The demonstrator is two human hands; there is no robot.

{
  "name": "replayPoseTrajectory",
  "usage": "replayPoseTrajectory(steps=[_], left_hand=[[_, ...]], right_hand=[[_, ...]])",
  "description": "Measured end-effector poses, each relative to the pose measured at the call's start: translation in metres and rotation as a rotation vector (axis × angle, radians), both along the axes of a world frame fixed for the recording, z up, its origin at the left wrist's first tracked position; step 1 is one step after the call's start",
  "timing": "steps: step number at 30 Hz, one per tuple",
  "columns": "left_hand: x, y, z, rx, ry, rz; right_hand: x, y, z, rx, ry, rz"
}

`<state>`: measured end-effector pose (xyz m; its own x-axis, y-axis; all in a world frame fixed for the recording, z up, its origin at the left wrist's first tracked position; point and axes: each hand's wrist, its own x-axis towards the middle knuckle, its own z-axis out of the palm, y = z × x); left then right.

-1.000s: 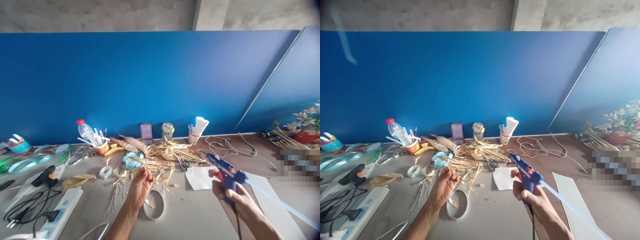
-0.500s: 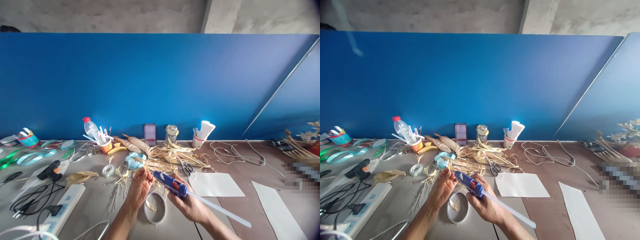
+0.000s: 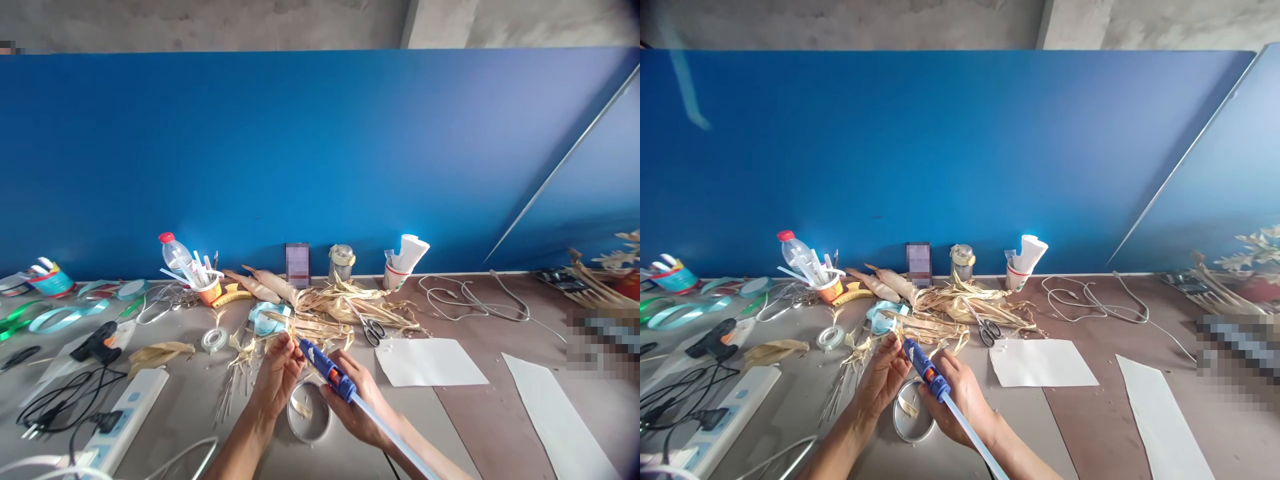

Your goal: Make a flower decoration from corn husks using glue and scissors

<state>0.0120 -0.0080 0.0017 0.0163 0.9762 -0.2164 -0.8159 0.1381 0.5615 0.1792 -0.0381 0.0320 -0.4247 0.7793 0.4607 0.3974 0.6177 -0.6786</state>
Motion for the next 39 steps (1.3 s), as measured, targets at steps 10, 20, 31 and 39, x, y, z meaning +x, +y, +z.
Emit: replayPoseTrajectory(steps=[10, 20, 31, 39], left_hand=[[0.0, 0.0, -0.0007, -0.017, -0.019, 0.007], [-0.0005, 0.0003, -0.0028, 0.02, -0.009, 0.002], [-0.0023, 0.0015, -0.0053, 0.009, -0.007, 0.016], [-0.0017, 0.0013, -0.0053, 0.015, -0.009, -0.002]], right_hand=[[-0.0016, 0.002, -0.0048, 0.05, -0.039, -0.04], [-0.0023, 0.0021, -0.0038, 0.057, -0.076, -0.08], [-0.003, 0.0006, -0.0056, 0.061, -0.112, -0.084], [-0.0027, 0.0006, -0.0013, 0.019, -0.111, -0.094]])
